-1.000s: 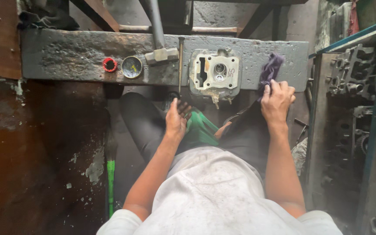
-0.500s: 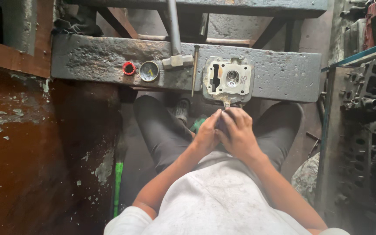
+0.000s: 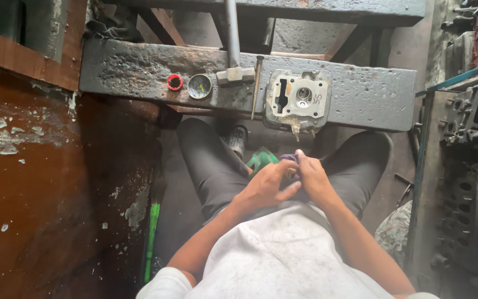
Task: The person cleans and manipulates an engine cylinder head using a cloth and a metal rod. They move the part in their lap, wiping various surfaces and inserting the rod into the openings while sitting on a stool.
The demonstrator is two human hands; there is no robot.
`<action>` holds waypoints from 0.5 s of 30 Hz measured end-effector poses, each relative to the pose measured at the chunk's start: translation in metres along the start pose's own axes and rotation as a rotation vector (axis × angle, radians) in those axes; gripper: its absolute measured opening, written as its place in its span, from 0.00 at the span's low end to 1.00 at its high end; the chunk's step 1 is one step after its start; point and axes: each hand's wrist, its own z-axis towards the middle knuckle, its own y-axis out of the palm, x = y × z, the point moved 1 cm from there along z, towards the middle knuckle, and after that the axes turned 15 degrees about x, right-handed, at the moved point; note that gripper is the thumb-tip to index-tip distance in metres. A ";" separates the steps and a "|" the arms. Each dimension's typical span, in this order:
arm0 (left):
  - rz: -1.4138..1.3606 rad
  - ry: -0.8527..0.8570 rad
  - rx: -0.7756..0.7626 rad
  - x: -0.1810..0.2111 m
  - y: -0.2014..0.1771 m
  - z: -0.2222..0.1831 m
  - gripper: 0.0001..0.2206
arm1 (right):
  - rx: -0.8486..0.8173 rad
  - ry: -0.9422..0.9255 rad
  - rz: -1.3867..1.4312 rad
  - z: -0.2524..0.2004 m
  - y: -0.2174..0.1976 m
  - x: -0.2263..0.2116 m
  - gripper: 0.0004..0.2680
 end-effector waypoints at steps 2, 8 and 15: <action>-0.001 0.049 -0.015 0.004 0.001 -0.002 0.21 | 0.003 0.095 0.067 -0.005 -0.007 0.004 0.18; 0.014 -0.046 0.139 -0.004 0.017 -0.016 0.20 | 0.054 0.163 0.067 -0.024 -0.001 0.001 0.16; 0.121 -0.220 0.242 -0.029 0.020 -0.035 0.12 | -0.043 -0.159 -0.054 -0.053 -0.003 -0.016 0.13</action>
